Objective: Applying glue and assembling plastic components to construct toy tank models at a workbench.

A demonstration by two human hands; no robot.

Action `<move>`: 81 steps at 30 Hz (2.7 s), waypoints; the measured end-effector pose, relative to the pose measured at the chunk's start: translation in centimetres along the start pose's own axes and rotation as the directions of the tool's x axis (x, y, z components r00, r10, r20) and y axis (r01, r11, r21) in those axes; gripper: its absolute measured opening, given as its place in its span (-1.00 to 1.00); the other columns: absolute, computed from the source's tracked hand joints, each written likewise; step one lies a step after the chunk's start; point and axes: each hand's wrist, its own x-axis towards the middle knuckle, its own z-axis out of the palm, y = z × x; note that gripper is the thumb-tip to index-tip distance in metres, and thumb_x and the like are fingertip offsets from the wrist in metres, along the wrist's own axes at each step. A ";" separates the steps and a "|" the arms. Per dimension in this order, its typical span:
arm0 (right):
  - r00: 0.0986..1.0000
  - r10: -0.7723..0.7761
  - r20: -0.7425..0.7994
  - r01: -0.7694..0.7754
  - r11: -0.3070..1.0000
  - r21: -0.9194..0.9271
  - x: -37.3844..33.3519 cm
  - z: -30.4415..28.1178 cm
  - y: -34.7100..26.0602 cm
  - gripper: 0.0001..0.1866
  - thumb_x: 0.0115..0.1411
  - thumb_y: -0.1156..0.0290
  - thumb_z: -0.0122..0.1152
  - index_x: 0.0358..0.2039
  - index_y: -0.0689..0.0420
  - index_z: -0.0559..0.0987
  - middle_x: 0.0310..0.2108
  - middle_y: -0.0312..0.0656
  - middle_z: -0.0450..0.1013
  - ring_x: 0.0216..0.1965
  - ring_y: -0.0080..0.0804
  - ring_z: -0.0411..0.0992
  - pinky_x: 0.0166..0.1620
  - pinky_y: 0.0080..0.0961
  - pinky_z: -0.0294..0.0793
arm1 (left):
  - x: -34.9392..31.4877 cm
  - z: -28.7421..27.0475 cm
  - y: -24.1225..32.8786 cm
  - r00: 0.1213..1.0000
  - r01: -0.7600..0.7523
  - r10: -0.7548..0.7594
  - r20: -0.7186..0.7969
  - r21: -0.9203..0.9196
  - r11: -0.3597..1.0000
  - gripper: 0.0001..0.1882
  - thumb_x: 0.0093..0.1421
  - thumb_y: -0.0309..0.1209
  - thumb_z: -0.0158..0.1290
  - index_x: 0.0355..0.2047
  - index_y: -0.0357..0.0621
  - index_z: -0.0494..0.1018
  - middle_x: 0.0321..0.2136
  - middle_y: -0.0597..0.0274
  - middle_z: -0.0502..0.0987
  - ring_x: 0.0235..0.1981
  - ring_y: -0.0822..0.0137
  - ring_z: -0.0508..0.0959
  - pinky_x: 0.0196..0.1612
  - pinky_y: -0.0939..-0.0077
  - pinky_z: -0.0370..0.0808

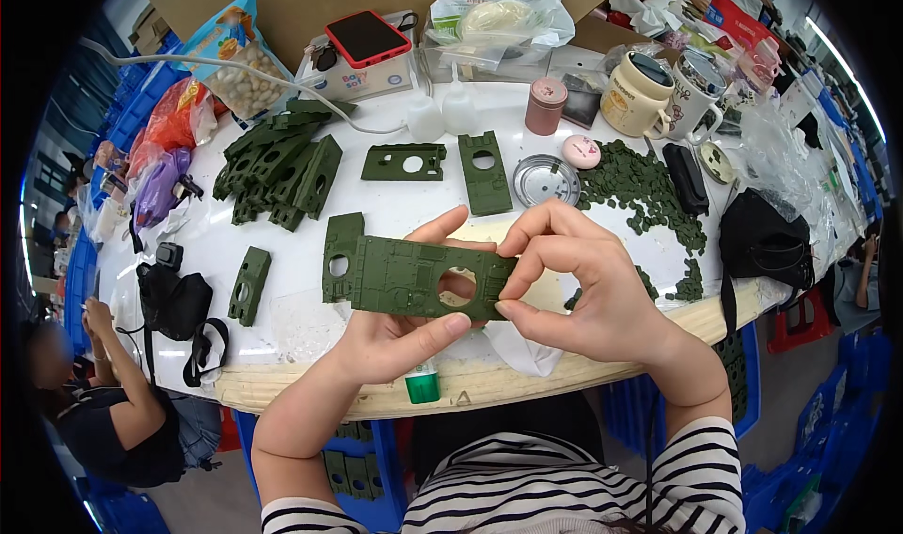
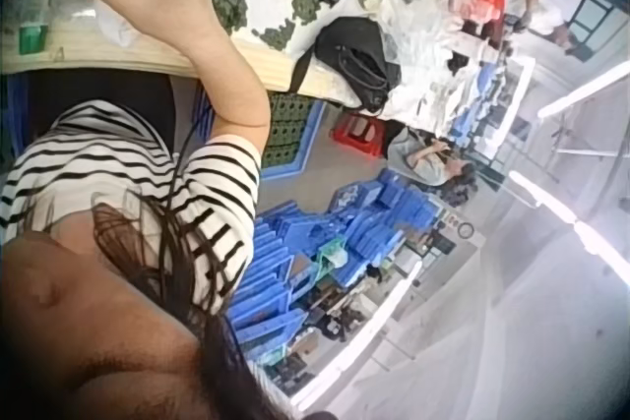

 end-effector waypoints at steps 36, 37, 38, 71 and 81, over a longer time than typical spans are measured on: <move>0.935 -0.355 -0.018 0.347 0.924 -0.162 0.6 -0.1 -0.3 -0.39 -0.16 0.44 0.43 -0.06 0.19 0.40 -0.14 -0.11 0.39 -0.17 -0.16 0.38 -0.13 -0.30 0.37 | -0.2 -0.7 0.9 1.000 0.003 -0.002 0.029 -0.066 0.998 -0.25 0.15 -0.55 0.00 0.28 -0.30 -0.13 0.09 -0.02 0.26 -0.10 0.31 0.45 -0.08 0.35 0.52; 0.928 -0.372 -0.018 0.362 0.913 -0.186 0.5 0.0 0.0 -0.36 -0.17 0.44 0.43 -0.03 0.21 0.37 -0.13 -0.10 0.39 -0.16 -0.15 0.38 -0.12 -0.30 0.37 | -0.1 -0.6 0.9 1.000 0.002 0.000 0.031 -0.080 0.997 -0.25 0.15 -0.55 0.01 0.27 -0.30 -0.12 0.09 -0.02 0.26 -0.09 0.30 0.45 -0.08 0.35 0.52; 0.929 -0.368 -0.025 0.358 0.915 -0.187 0.4 0.1 0.2 -0.36 -0.17 0.45 0.43 -0.03 0.22 0.37 -0.13 -0.10 0.39 -0.16 -0.15 0.39 -0.13 -0.32 0.37 | 0.0 -0.3 0.9 0.999 0.002 0.001 0.033 -0.094 0.996 -0.25 0.14 -0.55 0.01 0.27 -0.29 -0.12 0.09 -0.01 0.25 -0.09 0.30 0.45 -0.07 0.35 0.52; 0.874 -0.485 -0.033 0.447 0.830 -0.334 -0.9 2.9 -0.7 -0.31 -0.16 0.23 0.45 -0.03 0.24 0.39 -0.28 -0.12 0.37 -0.31 -0.22 0.37 -0.25 -0.37 0.40 | -10.3 -1.8 3.4 0.798 0.152 -0.238 -0.553 -0.197 0.969 -0.53 0.24 -0.39 -0.04 0.13 -0.17 0.15 -0.21 0.18 0.49 -0.16 0.33 0.53 -0.13 0.33 0.53; 0.882 -0.472 -0.009 0.424 0.800 -0.425 0.2 2.7 0.5 -0.60 -0.20 0.40 0.42 -0.29 0.18 0.53 -0.59 -0.30 0.39 -0.53 -0.33 0.34 -0.38 -0.45 0.30 | -10.9 -13.9 7.1 0.598 0.732 -0.490 -0.634 0.184 0.656 -0.42 0.15 -0.34 0.09 0.14 -0.29 0.21 -0.27 0.33 0.44 -0.23 0.48 0.50 -0.29 0.58 0.54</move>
